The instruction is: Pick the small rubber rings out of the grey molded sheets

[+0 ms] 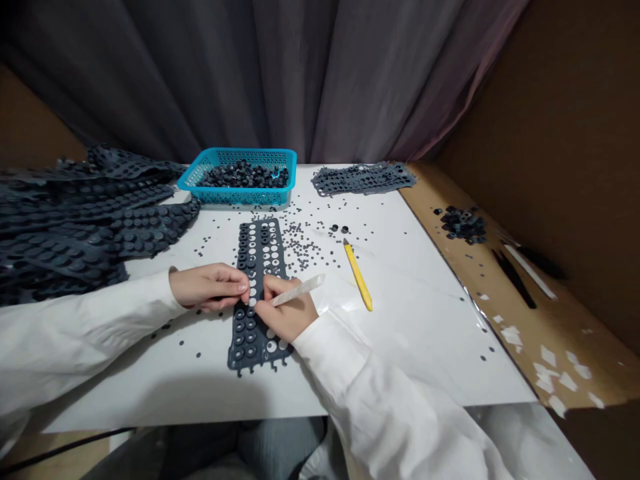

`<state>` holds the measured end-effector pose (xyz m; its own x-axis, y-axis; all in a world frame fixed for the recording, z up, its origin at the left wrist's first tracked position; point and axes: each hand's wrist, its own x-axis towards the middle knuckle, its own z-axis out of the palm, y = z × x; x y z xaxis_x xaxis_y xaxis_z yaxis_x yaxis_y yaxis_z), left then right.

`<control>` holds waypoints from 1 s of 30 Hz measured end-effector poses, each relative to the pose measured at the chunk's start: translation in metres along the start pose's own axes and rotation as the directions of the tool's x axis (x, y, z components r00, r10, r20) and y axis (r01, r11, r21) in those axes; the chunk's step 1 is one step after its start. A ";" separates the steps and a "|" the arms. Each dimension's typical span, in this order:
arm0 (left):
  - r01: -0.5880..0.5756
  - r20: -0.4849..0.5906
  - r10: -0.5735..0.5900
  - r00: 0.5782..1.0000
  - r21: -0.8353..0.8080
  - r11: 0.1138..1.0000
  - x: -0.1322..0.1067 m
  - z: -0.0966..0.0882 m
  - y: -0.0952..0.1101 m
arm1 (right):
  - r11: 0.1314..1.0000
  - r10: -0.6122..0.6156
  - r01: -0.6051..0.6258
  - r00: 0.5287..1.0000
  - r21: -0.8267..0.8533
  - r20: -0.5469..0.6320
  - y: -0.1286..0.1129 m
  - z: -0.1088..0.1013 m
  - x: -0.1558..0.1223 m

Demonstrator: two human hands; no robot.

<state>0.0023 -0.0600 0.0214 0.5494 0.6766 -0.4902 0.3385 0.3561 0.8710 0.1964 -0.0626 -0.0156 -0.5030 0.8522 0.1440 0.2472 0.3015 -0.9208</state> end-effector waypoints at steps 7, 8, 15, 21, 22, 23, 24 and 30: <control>-0.255 0.072 0.337 0.939 0.801 0.541 0.003 0.009 0.004 | 1.000 -0.006 0.006 1.000 -0.003 0.009 0.000 0.000 0.000; -0.266 0.100 0.336 0.937 0.826 0.497 0.004 0.012 0.004 | 1.000 -0.012 0.012 1.000 -0.004 0.009 0.000 0.000 0.000; -0.320 0.225 0.295 0.929 0.889 0.329 0.014 0.014 0.009 | 1.000 -0.022 0.023 1.000 -0.020 0.008 0.001 0.000 -0.001; -0.365 0.034 0.471 0.881 0.683 0.633 0.005 0.007 -0.010 | 0.999 -0.030 0.031 0.999 -0.025 0.013 0.000 0.000 -0.001; -0.321 -0.091 0.469 0.878 0.614 0.721 0.004 0.006 -0.015 | 0.999 -0.030 0.031 0.999 -0.024 0.015 0.000 0.000 0.000; -0.271 -0.229 0.440 0.868 0.524 0.808 0.002 0.006 -0.019 | 0.999 -0.027 0.028 0.999 -0.023 0.018 0.000 0.000 0.000; -0.230 -0.362 0.386 0.848 0.405 0.885 0.001 0.005 -0.023 | 0.999 -0.021 0.021 1.000 -0.024 0.018 0.000 -0.001 0.000; -0.189 -0.400 0.010 0.917 -0.412 0.892 -0.003 -0.004 -0.023 | 1.000 0.016 -0.016 1.000 0.001 0.000 -0.001 0.000 -0.001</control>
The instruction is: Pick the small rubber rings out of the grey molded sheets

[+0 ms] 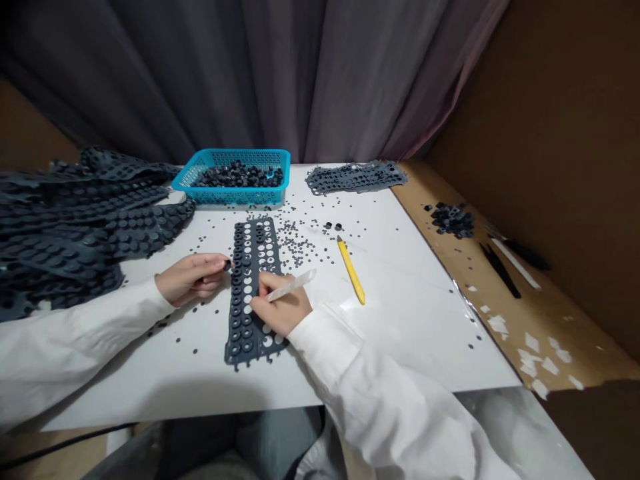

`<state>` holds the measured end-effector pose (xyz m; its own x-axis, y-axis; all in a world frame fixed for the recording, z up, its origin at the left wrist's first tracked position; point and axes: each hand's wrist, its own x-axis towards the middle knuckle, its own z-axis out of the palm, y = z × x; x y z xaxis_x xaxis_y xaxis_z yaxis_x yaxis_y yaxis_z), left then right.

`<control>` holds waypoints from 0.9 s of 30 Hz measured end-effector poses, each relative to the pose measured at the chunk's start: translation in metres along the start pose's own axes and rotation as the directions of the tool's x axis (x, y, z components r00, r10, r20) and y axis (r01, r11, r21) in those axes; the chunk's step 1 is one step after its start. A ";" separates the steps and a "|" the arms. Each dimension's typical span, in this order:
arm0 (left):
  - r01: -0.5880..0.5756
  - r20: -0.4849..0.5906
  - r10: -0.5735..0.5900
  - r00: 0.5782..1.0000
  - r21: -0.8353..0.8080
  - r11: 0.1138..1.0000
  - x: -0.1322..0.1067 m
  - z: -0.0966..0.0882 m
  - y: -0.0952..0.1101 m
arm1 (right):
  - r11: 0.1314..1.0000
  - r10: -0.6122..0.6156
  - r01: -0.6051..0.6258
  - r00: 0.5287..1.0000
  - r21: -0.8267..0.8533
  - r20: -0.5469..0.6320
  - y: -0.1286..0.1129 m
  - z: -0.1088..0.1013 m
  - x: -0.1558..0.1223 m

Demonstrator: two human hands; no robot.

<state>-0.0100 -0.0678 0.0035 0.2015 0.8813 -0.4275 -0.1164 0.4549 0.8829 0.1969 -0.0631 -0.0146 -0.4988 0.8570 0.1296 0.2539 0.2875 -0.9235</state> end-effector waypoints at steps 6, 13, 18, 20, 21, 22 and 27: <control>0.221 0.246 -0.157 0.957 -0.261 0.940 -0.005 0.008 -0.003 | 0.995 0.012 -0.008 0.999 0.097 -0.038 -0.002 -0.003 -0.001; 0.390 0.253 -0.314 0.915 -0.358 0.848 -0.009 0.018 -0.001 | 0.981 0.067 -0.049 0.994 0.187 -0.090 -0.001 -0.005 -0.001; 0.432 0.166 -0.399 0.902 -0.369 0.823 -0.008 0.026 0.005 | 0.983 0.068 -0.048 0.992 0.176 -0.108 -0.002 -0.004 -0.001; 0.433 0.141 -0.410 0.901 -0.362 0.826 -0.007 0.027 0.005 | 0.981 0.056 -0.018 0.981 0.195 -0.188 -0.002 -0.003 -0.001; 0.428 0.133 -0.408 0.903 -0.354 0.832 -0.007 0.027 0.005 | 0.976 0.053 0.003 0.967 0.218 -0.249 -0.003 -0.003 -0.001; 0.417 0.126 -0.398 0.909 -0.343 0.842 -0.008 0.028 0.004 | 0.968 0.055 0.023 0.951 0.248 -0.305 -0.003 -0.003 0.000; 0.241 0.068 -0.232 0.970 -0.237 0.941 -0.007 0.037 0.003 | 0.954 0.011 0.075 0.959 0.290 -0.283 -0.005 -0.002 0.001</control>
<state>0.0246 -0.0771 0.0161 0.2890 0.7410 -0.6061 -0.2910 0.6712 0.6818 0.1970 -0.0626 -0.0088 -0.2408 0.9461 0.2167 -0.0354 0.2146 -0.9761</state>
